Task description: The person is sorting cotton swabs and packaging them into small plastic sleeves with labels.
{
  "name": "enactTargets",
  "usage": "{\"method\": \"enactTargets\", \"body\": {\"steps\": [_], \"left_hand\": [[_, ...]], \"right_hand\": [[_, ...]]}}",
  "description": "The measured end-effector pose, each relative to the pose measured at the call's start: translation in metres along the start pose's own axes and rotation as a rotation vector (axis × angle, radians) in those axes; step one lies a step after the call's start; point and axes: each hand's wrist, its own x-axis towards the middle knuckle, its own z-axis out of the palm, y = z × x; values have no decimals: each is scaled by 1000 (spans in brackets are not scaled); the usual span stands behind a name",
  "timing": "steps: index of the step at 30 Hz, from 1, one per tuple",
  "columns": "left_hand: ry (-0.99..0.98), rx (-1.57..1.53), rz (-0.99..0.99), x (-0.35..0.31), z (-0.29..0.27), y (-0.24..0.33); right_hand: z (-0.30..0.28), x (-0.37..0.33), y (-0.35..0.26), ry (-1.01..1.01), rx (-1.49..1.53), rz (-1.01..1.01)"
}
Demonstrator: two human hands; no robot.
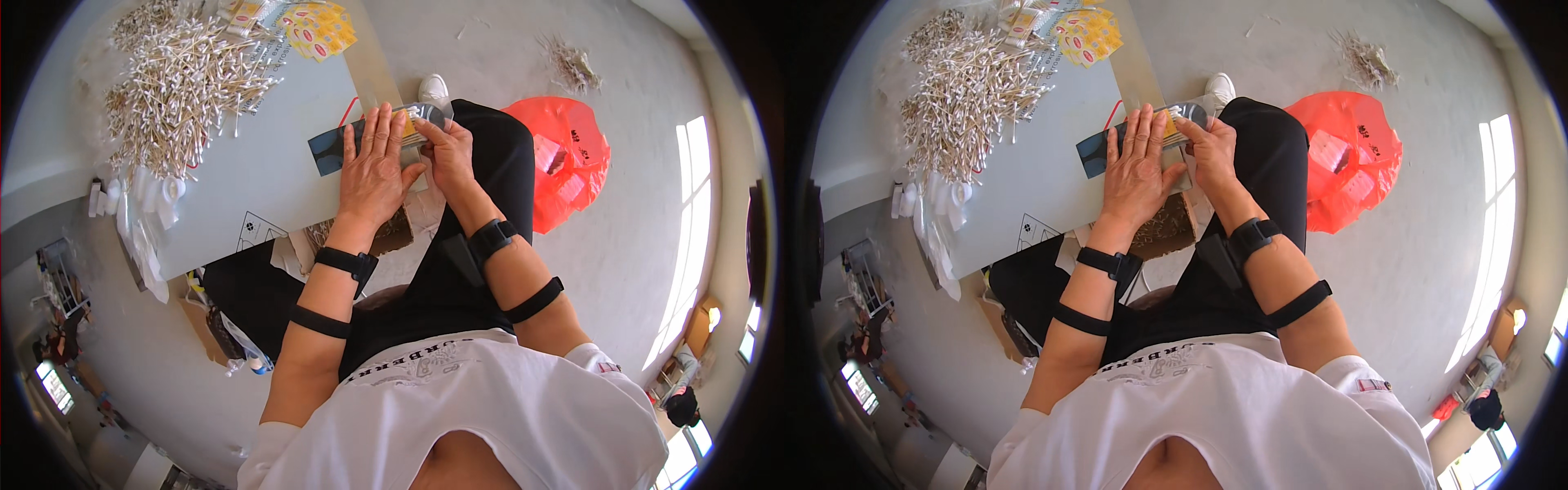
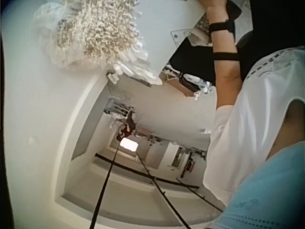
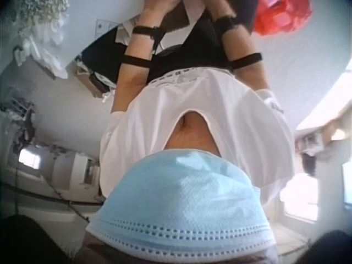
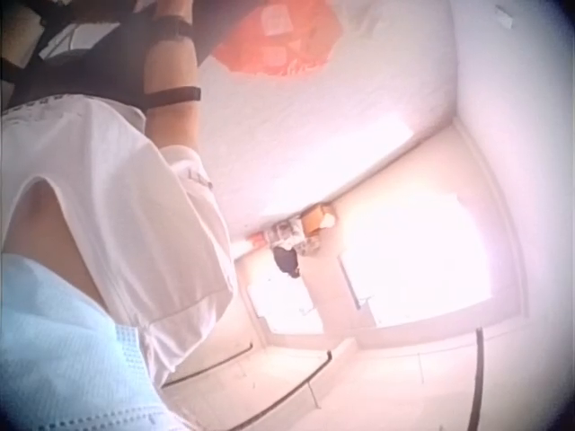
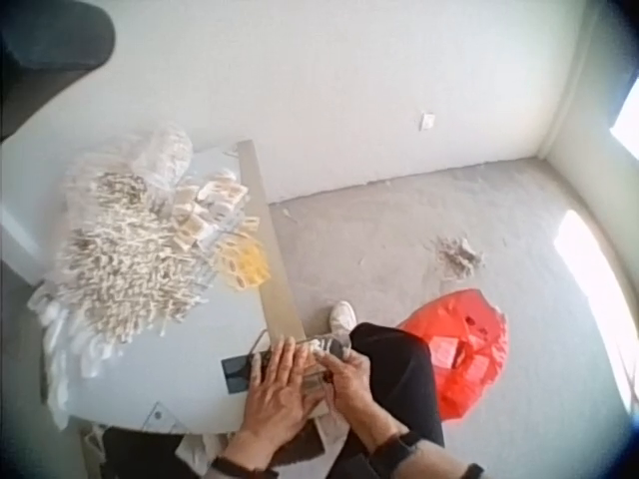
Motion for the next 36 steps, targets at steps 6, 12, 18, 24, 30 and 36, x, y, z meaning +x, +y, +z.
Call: {"method": "enactTargets", "body": {"steps": [6,12,18,24,30,36], "left_hand": [[33,7,8,-2,4,-4],[128,-108,-36,-4,5,-8],[75,27,-217,-20,3,-6],[76,-10,-240,-23,7,0],[74,44,-272,-15,6,-9],[52,46,-268,-11,7,-9]], "right_hand": [[-1,-4,-1,-29,-69,-7],[-1,-6,-3,-55,-119,-53],[-5,5,-4,-46,-50,26],[-4,6,0,-72,-27,-13],[2,7,-2,-26,0,16],[4,11,7,2,-82,-54]]}}
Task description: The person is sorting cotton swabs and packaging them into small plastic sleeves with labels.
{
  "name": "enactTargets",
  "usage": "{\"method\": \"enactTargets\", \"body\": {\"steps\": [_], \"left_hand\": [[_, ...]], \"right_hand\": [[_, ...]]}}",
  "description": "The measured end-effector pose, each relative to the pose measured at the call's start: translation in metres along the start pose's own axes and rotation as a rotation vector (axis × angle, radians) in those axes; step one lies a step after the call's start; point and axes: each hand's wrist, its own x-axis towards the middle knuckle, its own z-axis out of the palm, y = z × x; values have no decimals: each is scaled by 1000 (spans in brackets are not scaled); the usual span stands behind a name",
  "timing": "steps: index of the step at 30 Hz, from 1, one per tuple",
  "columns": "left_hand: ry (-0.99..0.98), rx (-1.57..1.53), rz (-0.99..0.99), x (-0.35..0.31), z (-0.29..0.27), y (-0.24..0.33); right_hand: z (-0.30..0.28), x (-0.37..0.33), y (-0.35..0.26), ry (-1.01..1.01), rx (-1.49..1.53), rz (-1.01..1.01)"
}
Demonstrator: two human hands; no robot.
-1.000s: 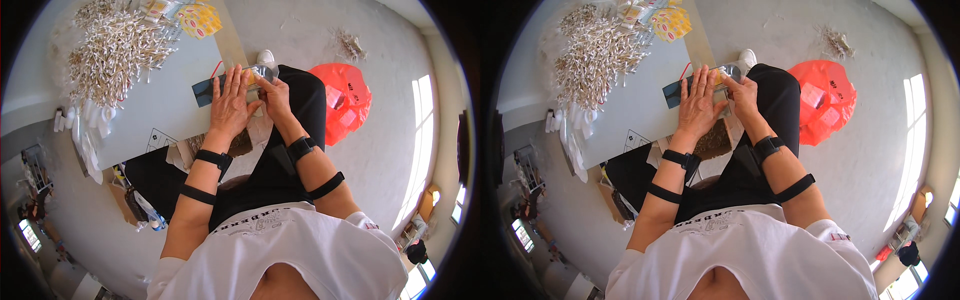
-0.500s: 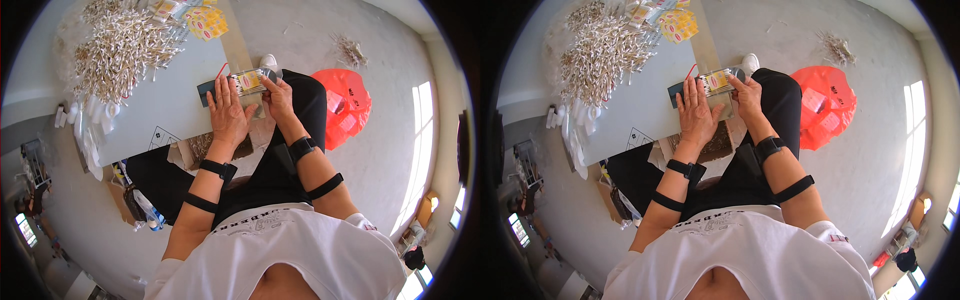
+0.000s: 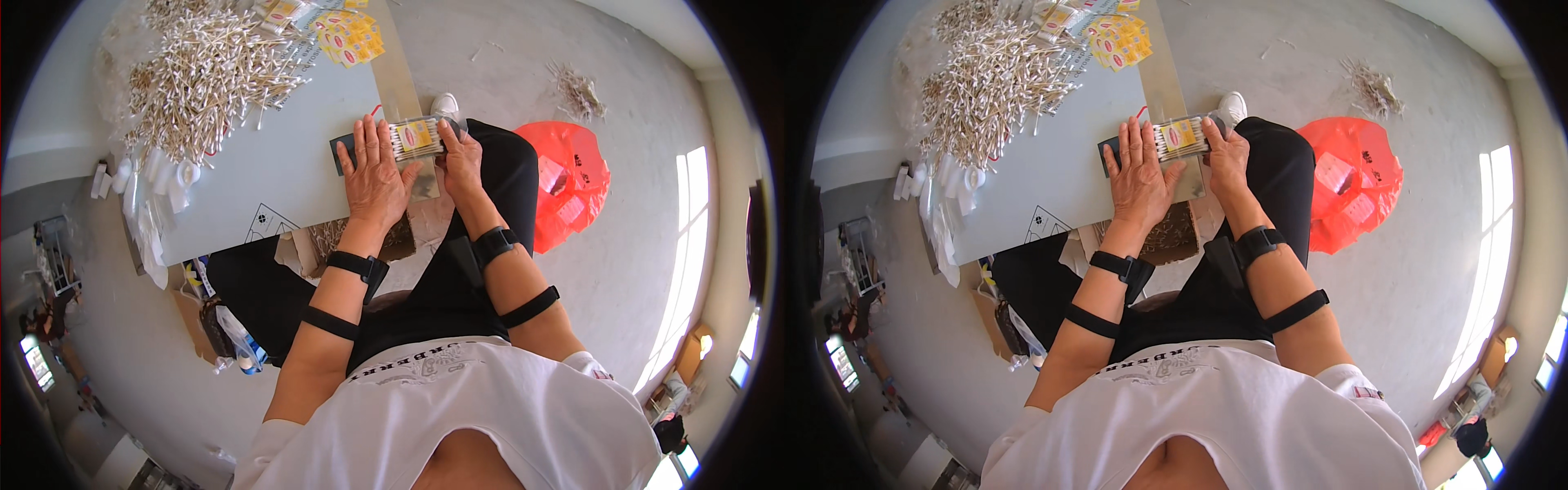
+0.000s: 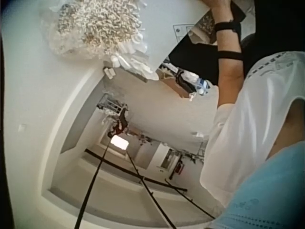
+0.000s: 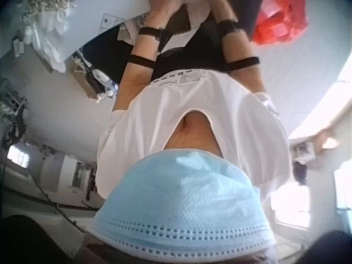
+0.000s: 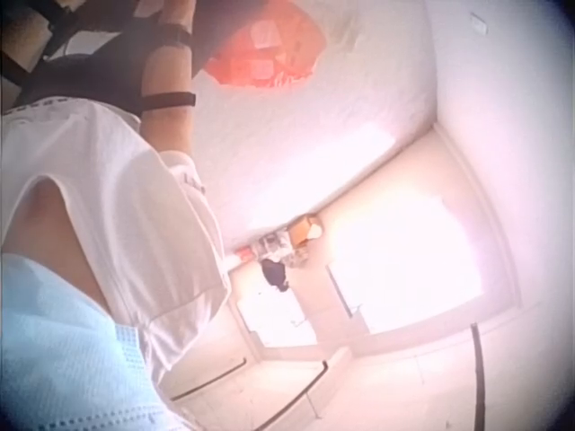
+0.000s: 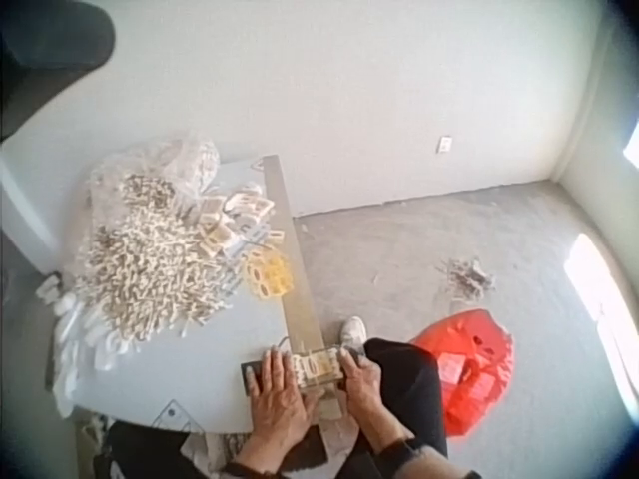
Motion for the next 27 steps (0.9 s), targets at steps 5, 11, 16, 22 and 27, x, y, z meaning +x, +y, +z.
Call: {"method": "enactTargets", "body": {"steps": [5,11,16,22,27], "left_hand": [[52,-72,-21,-1,-5,-7],[351,-130,-60,-10,-27,-95],[351,-189,-114,-7,-44,-144],[248,-186,-102,39,-58,-143],[294,34,-41,62,-49,-163]], "right_hand": [[-13,6,0,68,15,-94],[21,-19,-41,36,-837,-969],[101,-10,-28,-533,-914,-695],[190,42,1,-419,-1034,-1037],[207,50,17,-424,-1344,-1266]]}}
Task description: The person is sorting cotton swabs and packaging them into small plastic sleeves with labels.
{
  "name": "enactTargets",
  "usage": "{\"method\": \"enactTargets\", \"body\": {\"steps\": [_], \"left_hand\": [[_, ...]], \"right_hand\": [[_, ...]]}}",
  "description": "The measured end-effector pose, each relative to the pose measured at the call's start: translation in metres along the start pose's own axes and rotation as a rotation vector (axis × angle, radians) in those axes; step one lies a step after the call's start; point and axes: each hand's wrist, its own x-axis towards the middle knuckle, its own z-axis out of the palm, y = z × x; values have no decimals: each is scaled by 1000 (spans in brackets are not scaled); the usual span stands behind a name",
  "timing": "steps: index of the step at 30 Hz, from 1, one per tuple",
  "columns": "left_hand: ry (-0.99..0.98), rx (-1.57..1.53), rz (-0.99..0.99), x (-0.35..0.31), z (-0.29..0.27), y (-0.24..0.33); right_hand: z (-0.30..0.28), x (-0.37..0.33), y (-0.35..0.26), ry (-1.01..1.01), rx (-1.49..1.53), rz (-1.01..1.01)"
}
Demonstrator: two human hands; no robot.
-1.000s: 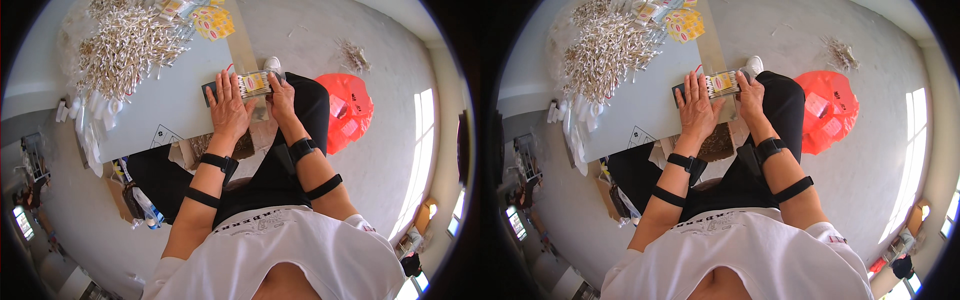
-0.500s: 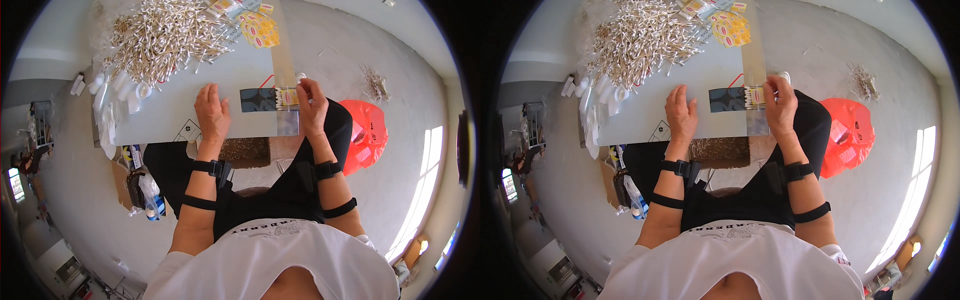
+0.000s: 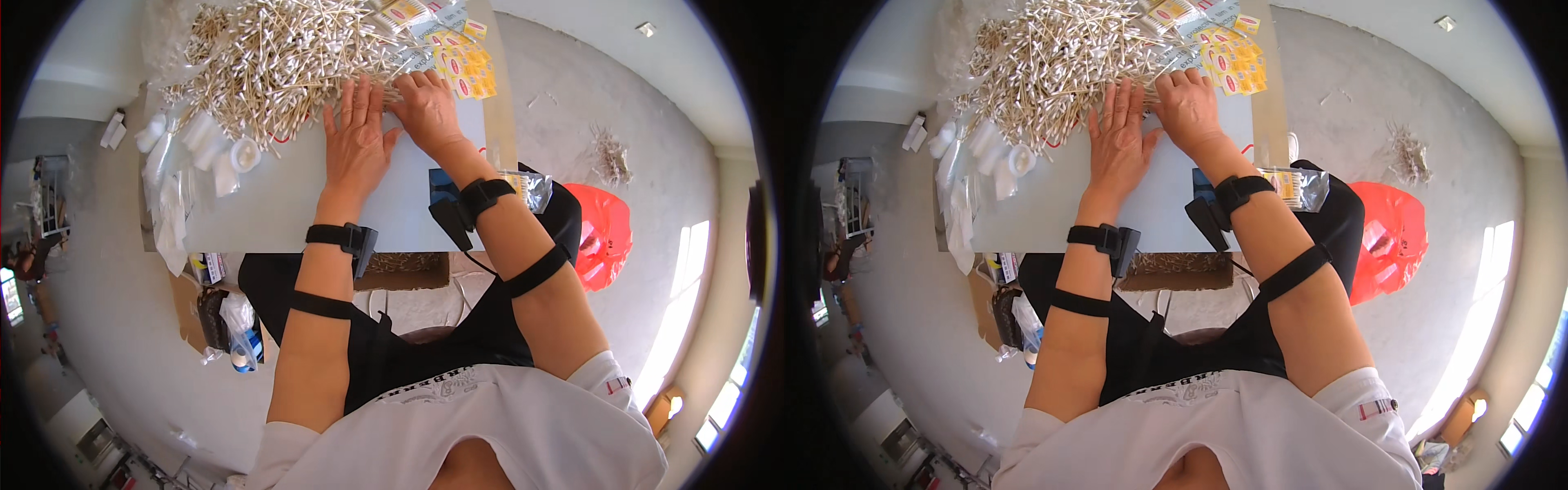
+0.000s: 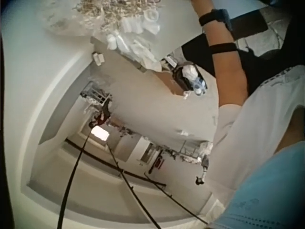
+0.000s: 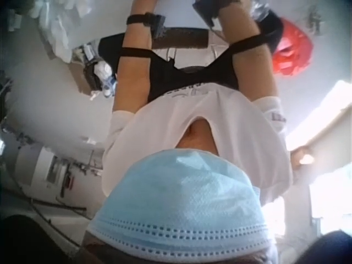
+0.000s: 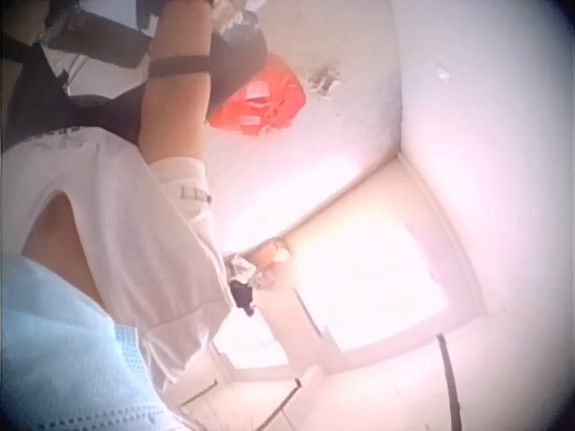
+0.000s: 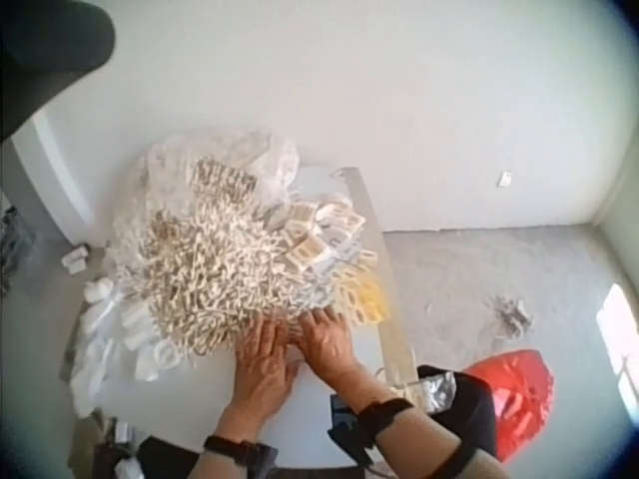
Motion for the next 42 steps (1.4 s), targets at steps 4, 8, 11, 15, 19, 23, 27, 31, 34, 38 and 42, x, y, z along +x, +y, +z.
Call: {"method": "enactTargets", "body": {"steps": [4,8,11,15,19,23,27,31,34,38,42], "left_hand": [[-95,96,40,3,8,-11],[-91,69,-18,4,9,-11],[-101,62,-47,3,7,-12],[-37,50,-56,-3,3,-13],[-94,43,78,-18,-12,-2],[-267,-9,91,-53,-26,17],[-219,-77,-6,-79,-25,17],[-130,-140,-23,-86,-28,17],[-107,-109,14,-82,-31,20],[-130,-24,26,-81,-26,21],[-88,-60,5,-82,-24,21]], "right_hand": [[4,-10,5,24,-6,-43],[-9,-17,12,-24,66,-14],[-24,-35,15,-73,133,-15],[-41,-67,3,-50,186,8],[-50,-91,-9,-5,311,81],[-54,-102,-14,8,345,58],[-51,-98,-13,6,493,228],[-51,-90,-17,-71,561,396],[-53,-86,-21,-113,465,431],[-45,-77,-21,-113,299,354],[-37,-65,-14,-75,207,334]]}}
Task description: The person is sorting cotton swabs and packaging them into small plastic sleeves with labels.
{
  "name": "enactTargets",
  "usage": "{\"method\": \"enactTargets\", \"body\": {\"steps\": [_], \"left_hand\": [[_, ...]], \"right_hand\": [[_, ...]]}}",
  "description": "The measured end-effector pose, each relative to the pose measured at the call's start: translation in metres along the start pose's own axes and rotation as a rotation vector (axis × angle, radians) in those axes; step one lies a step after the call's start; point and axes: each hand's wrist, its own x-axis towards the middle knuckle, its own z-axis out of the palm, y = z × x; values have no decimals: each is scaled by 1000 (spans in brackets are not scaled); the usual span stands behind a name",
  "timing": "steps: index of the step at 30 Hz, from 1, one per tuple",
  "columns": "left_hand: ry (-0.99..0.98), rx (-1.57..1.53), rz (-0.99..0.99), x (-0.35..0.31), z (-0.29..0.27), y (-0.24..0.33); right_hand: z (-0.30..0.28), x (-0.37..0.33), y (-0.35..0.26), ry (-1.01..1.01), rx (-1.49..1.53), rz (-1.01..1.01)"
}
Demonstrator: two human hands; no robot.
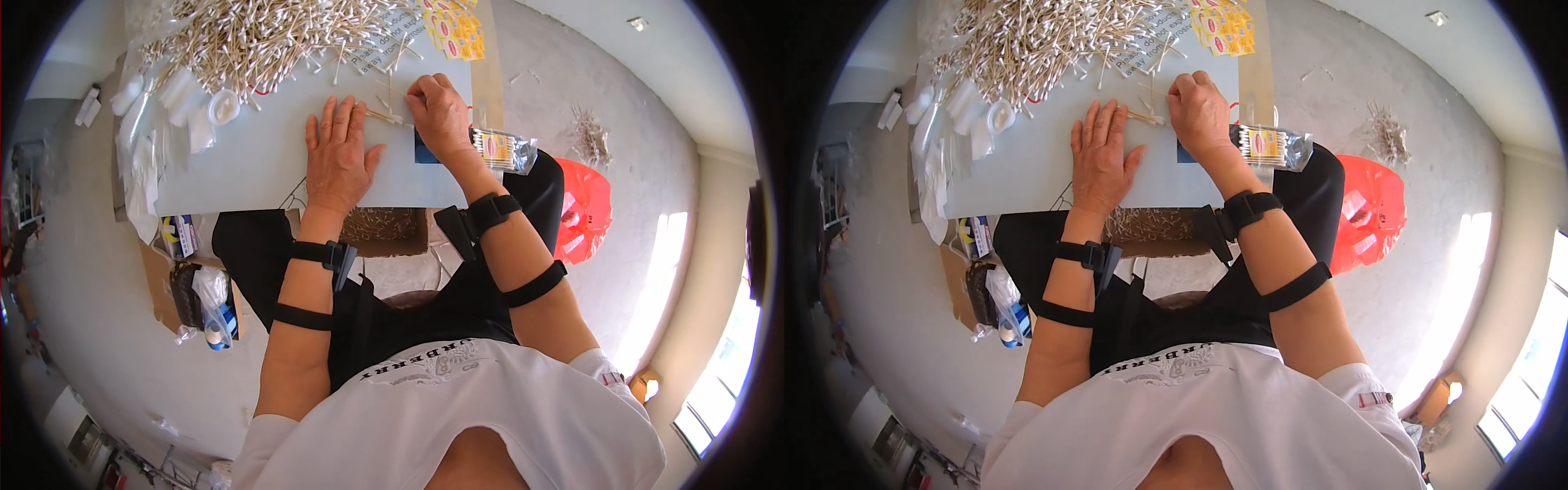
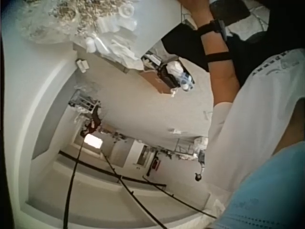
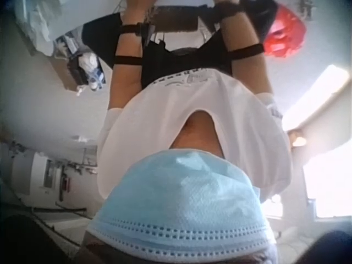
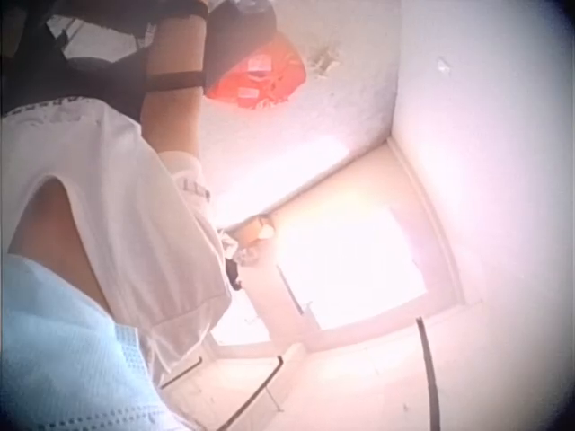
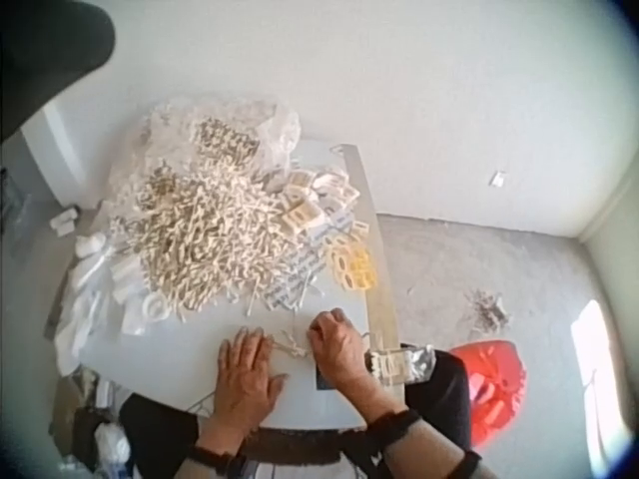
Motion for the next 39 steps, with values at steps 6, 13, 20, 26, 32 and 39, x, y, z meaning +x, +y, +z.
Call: {"method": "enactTargets", "body": {"steps": [6,13,20,26,32,39], "left_hand": [[63,-30,-12,-1,-1,-2],[68,-57,-10,4,0,-1],[113,-219,-60,-4,1,-11],[163,-169,-98,0,3,-9],[80,73,-108,6,10,-3],[85,108,-105,6,10,-3]], "right_hand": [[9,11,-18,-61,-50,-185],[0,35,-17,-99,34,-195],[-56,-41,-33,-724,305,-43],[-19,-41,-19,-139,186,32],[-2,-22,-7,-98,-116,-86],[-19,-24,-1,-202,-61,-53]]}}
